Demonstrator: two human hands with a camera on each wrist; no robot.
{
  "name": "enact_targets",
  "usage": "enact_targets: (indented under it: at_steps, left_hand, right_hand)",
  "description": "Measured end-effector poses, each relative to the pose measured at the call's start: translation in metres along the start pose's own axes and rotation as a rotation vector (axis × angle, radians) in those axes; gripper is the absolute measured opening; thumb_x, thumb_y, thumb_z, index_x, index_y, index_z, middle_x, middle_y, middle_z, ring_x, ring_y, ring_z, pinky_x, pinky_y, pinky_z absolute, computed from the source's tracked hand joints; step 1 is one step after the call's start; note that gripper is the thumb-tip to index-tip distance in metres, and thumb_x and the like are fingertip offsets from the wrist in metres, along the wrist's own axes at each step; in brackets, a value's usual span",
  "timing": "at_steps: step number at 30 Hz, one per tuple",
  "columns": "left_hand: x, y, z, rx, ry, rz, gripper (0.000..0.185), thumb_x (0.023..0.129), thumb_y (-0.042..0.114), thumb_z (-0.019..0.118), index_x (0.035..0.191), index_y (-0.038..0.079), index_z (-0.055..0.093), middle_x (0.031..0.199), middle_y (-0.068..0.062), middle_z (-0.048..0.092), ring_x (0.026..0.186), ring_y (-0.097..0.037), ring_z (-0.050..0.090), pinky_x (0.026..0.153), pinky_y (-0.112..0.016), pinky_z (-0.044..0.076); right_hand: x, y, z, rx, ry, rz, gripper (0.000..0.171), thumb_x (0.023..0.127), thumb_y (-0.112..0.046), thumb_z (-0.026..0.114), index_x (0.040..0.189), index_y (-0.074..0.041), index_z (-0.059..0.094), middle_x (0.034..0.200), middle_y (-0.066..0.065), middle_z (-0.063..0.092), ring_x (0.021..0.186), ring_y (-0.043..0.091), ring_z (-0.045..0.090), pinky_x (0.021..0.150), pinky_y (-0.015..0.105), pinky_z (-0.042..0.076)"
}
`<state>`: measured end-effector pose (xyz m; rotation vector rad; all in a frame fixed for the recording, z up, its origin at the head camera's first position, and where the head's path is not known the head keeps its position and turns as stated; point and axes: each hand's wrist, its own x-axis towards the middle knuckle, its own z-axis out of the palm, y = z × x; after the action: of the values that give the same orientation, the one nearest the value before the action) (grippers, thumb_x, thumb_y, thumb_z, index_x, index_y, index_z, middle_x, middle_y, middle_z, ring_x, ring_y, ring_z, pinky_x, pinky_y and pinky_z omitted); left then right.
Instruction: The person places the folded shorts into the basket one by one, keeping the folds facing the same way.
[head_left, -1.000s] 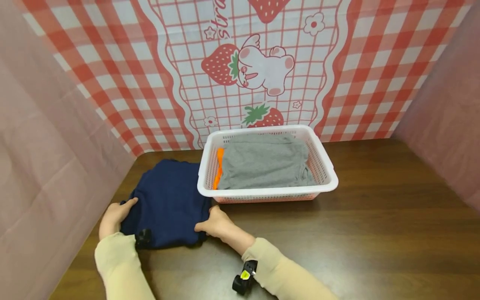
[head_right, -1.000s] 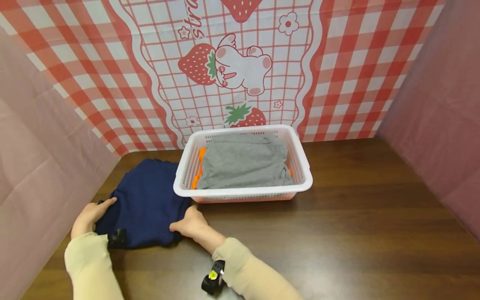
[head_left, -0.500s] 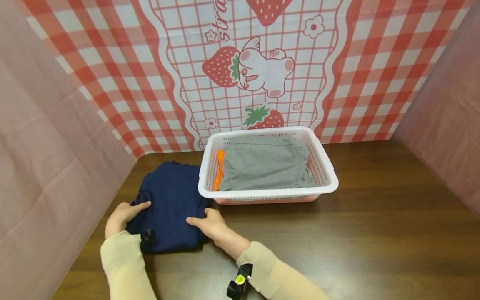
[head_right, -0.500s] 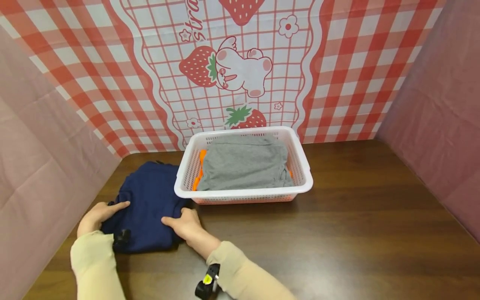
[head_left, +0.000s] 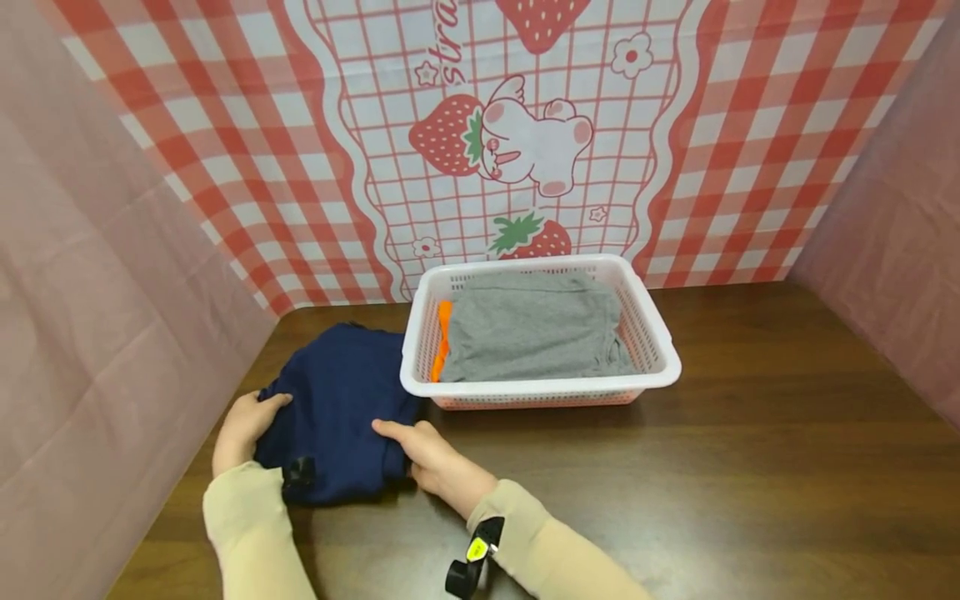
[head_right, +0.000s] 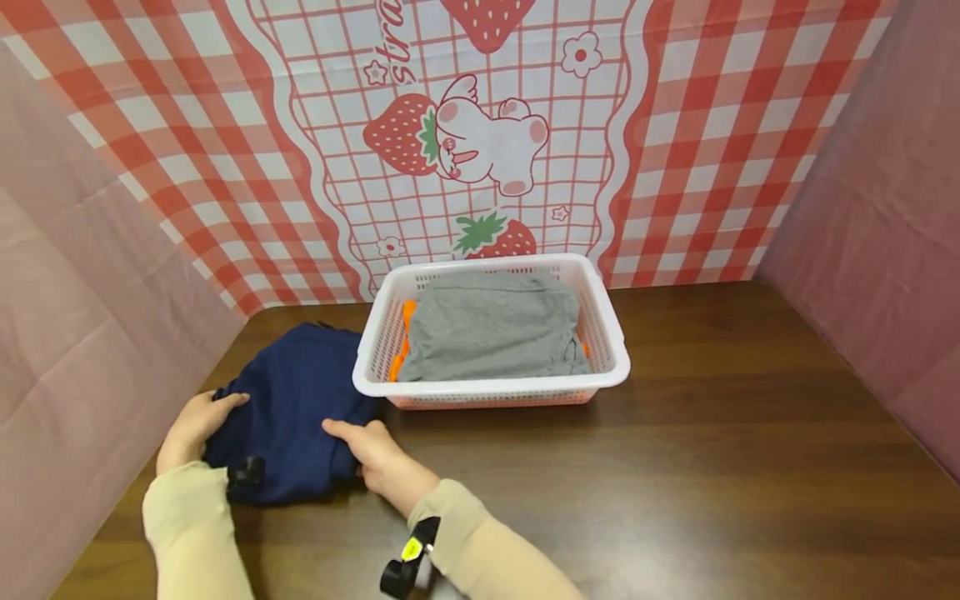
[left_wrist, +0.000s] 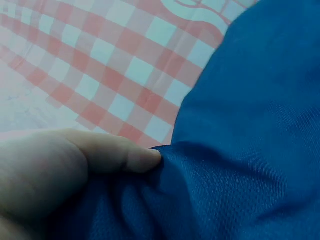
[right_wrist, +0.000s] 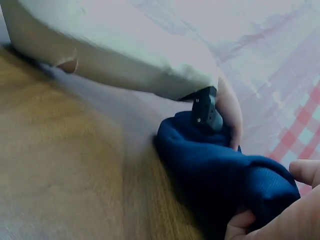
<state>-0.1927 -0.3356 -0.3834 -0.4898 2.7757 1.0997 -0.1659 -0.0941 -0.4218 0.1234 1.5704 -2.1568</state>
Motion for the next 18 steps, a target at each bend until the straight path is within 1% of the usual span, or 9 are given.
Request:
enact_targets:
  at_steps: [2,4,6,7,8,11,13,14,18]
  left_hand:
    - [0.0,0.001,0.0,-0.025,-0.005,-0.001,0.067,0.091,0.035,0.043,0.13,-0.017,0.03,0.13,-0.038,0.034,0.114,-0.048,0.04,0.095,-0.051,0.036]
    - [0.0,0.002,-0.001,-0.064,-0.003,0.006,0.069,0.09,0.036,0.044,0.131,-0.017,0.029,0.131,-0.037,0.034,0.114,-0.047,0.04,0.095,-0.051,0.036]
    - [0.0,0.002,-0.001,-0.13,-0.015,0.007,0.071,0.089,0.039,0.047,0.132,-0.015,0.029,0.131,-0.035,0.035,0.112,-0.044,0.042,0.094,-0.049,0.038]
    - [0.0,0.002,-0.001,-0.174,-0.008,0.0,0.07,0.088,0.039,0.049,0.131,-0.014,0.033,0.128,-0.033,0.04,0.108,-0.042,0.046,0.09,-0.047,0.041]
    - [0.0,0.002,-0.002,-0.217,-0.019,-0.003,0.07,0.088,0.041,0.05,0.131,-0.012,0.034,0.127,-0.032,0.04,0.105,-0.039,0.048,0.086,-0.045,0.043]
    - [-0.004,0.005,-0.007,-0.308,-0.038,-0.015,0.074,0.087,0.046,0.051,0.134,-0.007,0.032,0.131,-0.026,0.038,0.105,-0.034,0.047,0.083,-0.04,0.044]
    - [-0.008,0.009,-0.01,-0.334,-0.034,-0.013,0.074,0.088,0.047,0.049,0.137,-0.005,0.03,0.134,-0.024,0.035,0.107,-0.033,0.045,0.083,-0.038,0.043]
    - [-0.011,0.012,-0.012,-0.333,-0.045,-0.007,0.076,0.089,0.048,0.047,0.139,-0.004,0.025,0.139,-0.023,0.03,0.112,-0.033,0.041,0.086,-0.038,0.041]
    - [-0.017,0.02,-0.017,-0.363,-0.011,-0.003,0.072,0.09,0.046,0.044,0.141,-0.001,0.025,0.141,-0.02,0.028,0.116,-0.033,0.038,0.09,-0.038,0.038]
  right_hand:
    - [0.003,-0.001,-0.001,0.072,-0.031,0.036,0.04,0.081,-0.018,0.064,0.11,0.006,0.051,0.1,0.011,0.063,0.081,0.017,0.063,0.078,0.033,0.051]
    - [0.005,-0.001,-0.002,0.099,-0.044,0.053,0.034,0.081,-0.018,0.064,0.106,0.003,0.054,0.094,0.008,0.065,0.077,0.015,0.063,0.076,0.031,0.052]
    - [0.007,-0.002,-0.002,0.112,-0.045,0.057,0.032,0.081,-0.017,0.064,0.104,0.003,0.055,0.091,0.006,0.064,0.075,0.014,0.062,0.075,0.03,0.052]
    - [0.007,-0.001,-0.002,0.116,-0.043,0.055,0.033,0.08,-0.016,0.064,0.104,0.003,0.055,0.091,0.005,0.063,0.075,0.014,0.061,0.075,0.029,0.051]
    - [0.007,-0.001,-0.001,0.116,-0.041,0.051,0.034,0.079,-0.016,0.064,0.106,0.004,0.054,0.092,0.006,0.062,0.075,0.013,0.061,0.076,0.029,0.051]
    - [0.005,0.001,0.001,0.093,-0.019,0.039,0.048,0.077,-0.013,0.064,0.116,0.009,0.046,0.104,0.008,0.057,0.082,0.015,0.057,0.082,0.029,0.048]
    - [0.003,0.001,0.004,0.081,-0.001,0.03,0.059,0.077,-0.012,0.064,0.124,0.012,0.038,0.116,0.012,0.051,0.091,0.017,0.053,0.089,0.031,0.044]
    - [0.002,0.001,0.005,0.079,0.005,0.024,0.062,0.077,-0.012,0.063,0.126,0.013,0.034,0.12,0.014,0.047,0.095,0.019,0.052,0.091,0.032,0.043]
    - [-0.001,-0.002,0.01,0.072,0.012,0.006,0.065,0.08,-0.01,0.058,0.13,0.015,0.027,0.132,0.022,0.038,0.111,0.028,0.046,0.102,0.038,0.033]
